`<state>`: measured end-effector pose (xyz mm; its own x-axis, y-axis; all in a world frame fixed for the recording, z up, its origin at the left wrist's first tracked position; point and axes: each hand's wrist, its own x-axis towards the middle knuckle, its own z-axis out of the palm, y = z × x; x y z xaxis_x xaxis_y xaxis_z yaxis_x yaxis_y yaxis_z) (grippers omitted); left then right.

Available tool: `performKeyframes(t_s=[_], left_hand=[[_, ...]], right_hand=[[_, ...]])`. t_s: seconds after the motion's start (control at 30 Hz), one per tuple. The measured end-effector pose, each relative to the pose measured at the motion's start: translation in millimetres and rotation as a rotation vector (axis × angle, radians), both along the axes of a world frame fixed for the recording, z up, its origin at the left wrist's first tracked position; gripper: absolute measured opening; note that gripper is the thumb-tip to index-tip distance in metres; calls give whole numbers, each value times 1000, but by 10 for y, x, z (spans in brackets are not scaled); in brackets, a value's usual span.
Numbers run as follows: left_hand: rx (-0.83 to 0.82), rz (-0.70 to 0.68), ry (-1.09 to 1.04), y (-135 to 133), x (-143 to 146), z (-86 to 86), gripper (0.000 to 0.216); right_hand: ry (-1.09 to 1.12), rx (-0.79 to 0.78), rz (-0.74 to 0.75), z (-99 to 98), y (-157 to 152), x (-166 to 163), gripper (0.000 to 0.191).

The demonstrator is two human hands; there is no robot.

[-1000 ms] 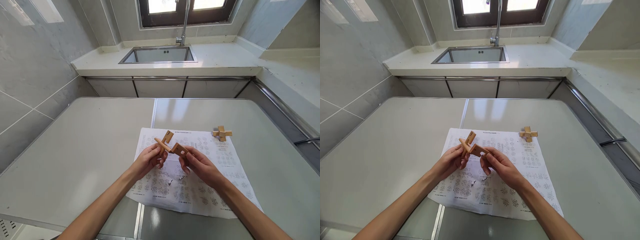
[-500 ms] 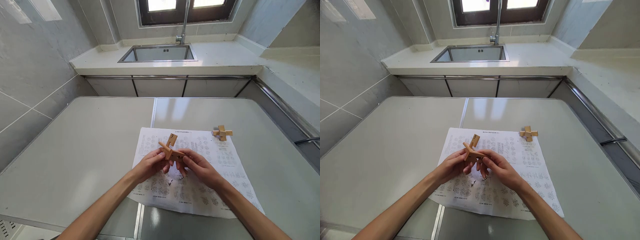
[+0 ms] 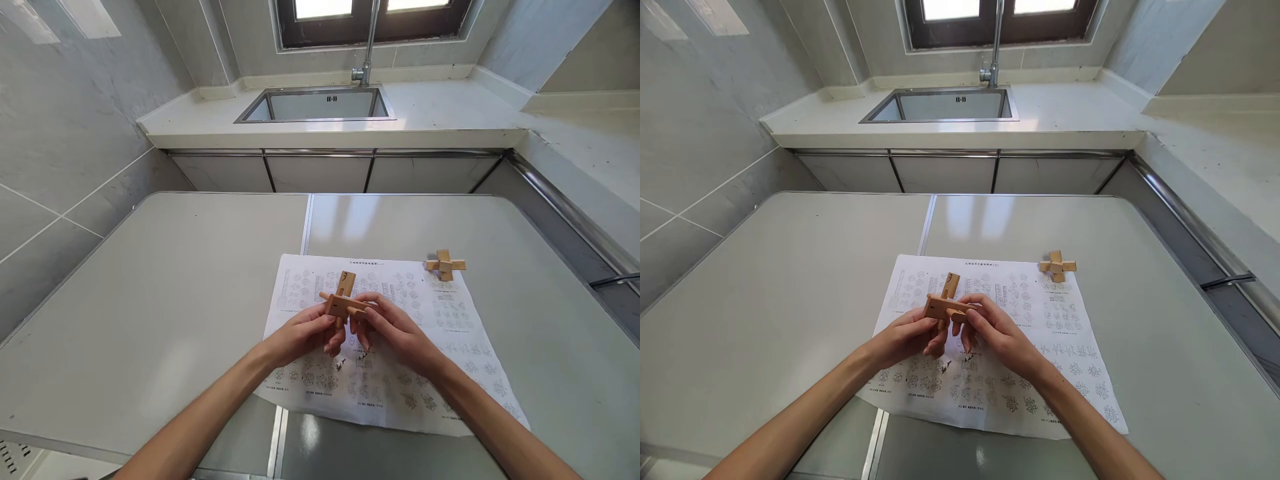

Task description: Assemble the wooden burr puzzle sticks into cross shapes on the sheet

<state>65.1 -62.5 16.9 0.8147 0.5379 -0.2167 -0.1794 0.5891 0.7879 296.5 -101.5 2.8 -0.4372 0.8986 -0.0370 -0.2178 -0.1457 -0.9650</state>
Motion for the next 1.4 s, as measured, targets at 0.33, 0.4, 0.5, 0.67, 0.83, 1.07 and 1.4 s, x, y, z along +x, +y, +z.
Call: performKeyframes(t_s=[0.33,0.4,0.5,0.67,0.83,1.07,1.4], left_hand=[[271,-196,143,-9,-5,125,43],[271,-196,153,-19,4,143,41],[267,-192,165,-49,16,147,39],[318,-154,172,-103,29,110,41],[324,-170,158,-133,39,105,42],[295,-206,82,-149,68,104,41],[245,-177,123,-158,78,58,48]], right_hand=[[-187,91,-41,52,-39,-42,35],[-172,83,-47,36,-42,-41,34],[-163,63,-51,9,-48,-42,34],[-126,11,-48,0,-46,-56,39],[-62,-68,16,20,-26,-56,41],[13,-133,26,3,-21,-62,38],[113,-211,-51,-50,-27,-60,31]])
